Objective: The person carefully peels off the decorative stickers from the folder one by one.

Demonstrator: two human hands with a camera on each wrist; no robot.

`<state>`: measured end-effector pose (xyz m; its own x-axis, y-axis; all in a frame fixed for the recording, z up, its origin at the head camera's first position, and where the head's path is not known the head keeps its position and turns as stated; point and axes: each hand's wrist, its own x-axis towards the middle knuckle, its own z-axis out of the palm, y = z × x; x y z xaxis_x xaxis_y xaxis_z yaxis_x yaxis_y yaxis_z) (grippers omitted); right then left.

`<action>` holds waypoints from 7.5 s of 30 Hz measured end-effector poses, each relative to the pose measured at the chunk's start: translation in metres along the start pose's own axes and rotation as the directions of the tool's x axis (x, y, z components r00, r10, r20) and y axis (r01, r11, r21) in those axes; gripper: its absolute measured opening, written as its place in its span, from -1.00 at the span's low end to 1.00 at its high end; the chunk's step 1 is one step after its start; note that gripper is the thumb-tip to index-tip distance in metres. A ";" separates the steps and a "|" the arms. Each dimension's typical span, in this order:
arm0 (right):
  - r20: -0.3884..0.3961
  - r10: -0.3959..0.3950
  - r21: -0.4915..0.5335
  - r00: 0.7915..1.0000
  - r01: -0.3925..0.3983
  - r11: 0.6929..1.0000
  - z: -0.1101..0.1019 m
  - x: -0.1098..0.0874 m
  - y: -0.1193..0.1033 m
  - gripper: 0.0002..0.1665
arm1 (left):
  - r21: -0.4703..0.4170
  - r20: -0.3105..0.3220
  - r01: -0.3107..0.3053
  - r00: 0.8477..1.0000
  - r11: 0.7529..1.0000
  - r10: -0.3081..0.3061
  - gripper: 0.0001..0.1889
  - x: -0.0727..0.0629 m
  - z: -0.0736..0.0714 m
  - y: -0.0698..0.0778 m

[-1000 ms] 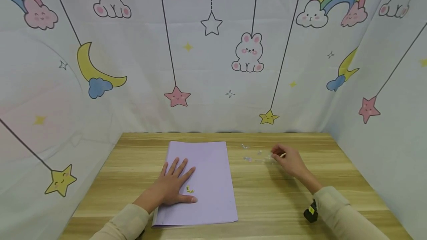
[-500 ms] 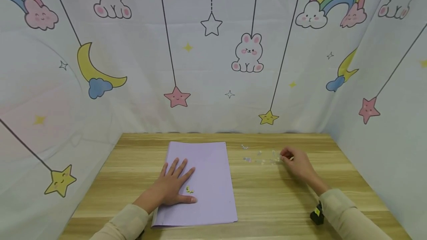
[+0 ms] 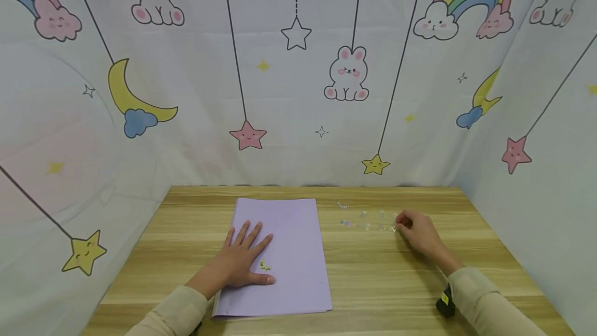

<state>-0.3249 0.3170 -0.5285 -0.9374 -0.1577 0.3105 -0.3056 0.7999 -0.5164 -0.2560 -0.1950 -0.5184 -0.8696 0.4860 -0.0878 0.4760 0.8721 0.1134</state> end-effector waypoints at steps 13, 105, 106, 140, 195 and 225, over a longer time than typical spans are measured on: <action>-0.006 -0.065 -0.095 0.998 0.064 0.993 0.005 -0.004 -0.001 -0.93 | 0.007 -0.007 -0.002 1.000 1.000 0.002 0.17 0.001 0.004 -0.001; 0.023 -0.156 0.083 0.988 0.153 0.985 0.048 0.008 -0.080 -0.76 | -0.002 -0.011 -0.001 1.000 1.000 0.001 0.15 0.001 0.004 -0.002; 0.025 -0.161 0.083 0.987 0.158 0.984 0.050 0.008 -0.083 -0.76 | 0.001 -0.009 0.001 1.000 1.000 -0.001 0.16 0.002 0.004 -0.002; 0.139 -0.454 0.258 0.880 0.410 0.875 0.112 0.017 -0.187 -0.74 | 0.022 -0.070 -0.018 0.997 1.000 0.019 0.15 -0.001 0.010 -0.005; 0.387 -0.480 0.178 0.787 0.447 0.877 0.166 0.007 -0.257 -0.77 | -0.026 -0.087 -0.020 0.996 0.999 0.018 0.22 -0.019 0.000 0.000; 0.373 -0.452 0.128 0.810 0.438 0.890 0.172 -0.001 -0.268 -0.85 | -0.031 -0.111 -0.038 0.993 0.999 0.035 0.22 -0.026 0.005 -0.002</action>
<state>-0.2706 0.0029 -0.5278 -0.6832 -0.7059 0.1871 -0.7041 0.5687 -0.4253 -0.2337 -0.2092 -0.5211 -0.8617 0.5067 0.0268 0.5048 0.8507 0.1469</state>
